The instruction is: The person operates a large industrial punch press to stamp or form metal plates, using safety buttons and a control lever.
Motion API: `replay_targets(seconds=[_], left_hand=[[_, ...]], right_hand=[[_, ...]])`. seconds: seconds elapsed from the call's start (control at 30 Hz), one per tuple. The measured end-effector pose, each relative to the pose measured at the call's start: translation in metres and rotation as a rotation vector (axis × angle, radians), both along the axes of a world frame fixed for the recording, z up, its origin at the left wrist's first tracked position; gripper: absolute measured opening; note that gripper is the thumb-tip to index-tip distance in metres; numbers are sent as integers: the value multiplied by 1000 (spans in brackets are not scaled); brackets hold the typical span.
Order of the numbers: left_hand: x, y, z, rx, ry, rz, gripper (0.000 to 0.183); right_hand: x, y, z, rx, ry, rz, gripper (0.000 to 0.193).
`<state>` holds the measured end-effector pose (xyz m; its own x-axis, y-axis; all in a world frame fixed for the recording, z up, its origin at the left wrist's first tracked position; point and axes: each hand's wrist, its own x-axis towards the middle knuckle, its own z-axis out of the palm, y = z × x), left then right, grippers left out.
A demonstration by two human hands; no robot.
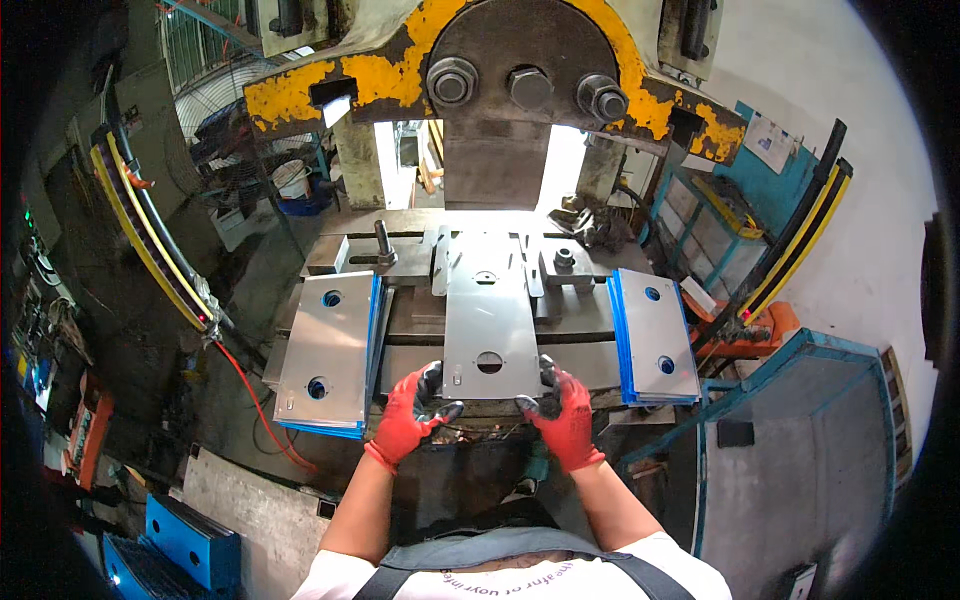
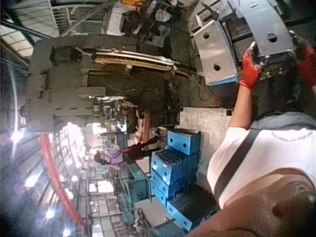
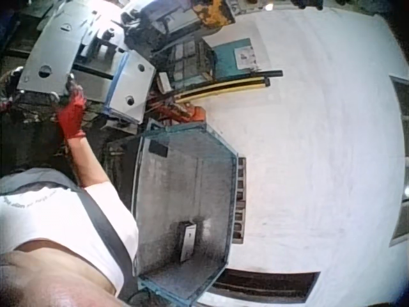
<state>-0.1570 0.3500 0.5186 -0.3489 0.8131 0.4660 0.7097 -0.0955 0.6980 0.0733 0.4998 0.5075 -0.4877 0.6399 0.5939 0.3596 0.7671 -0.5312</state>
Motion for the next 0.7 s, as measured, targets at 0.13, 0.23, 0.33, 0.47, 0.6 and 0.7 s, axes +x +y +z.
replay_targets(seconds=[0.13, 0.23, 0.33, 0.47, 0.6, 0.7], left_hand=[[-13, 6, -16, 1, 4, -9, 72], [-21, 5, -26, 32, 3, -28, 70], [-25, 9, -34, 61, 15, -38, 63], [-27, 11, -41, 48, -20, -13, 55], [-24, 12, -36, 86, 46, 5, 53], [-20, 12, -31, 99, 35, 16, 51]], right_hand=[[-4, 6, 5, -169, 123, 69, 79], [2, 16, -3, -304, 246, 197, 76], [10, 29, -18, -454, 222, 225, 69], [11, 27, -9, -292, 155, 211, 60], [11, 27, -14, -204, 120, 161, 55], [9, 24, -7, -178, 119, 163, 53]])
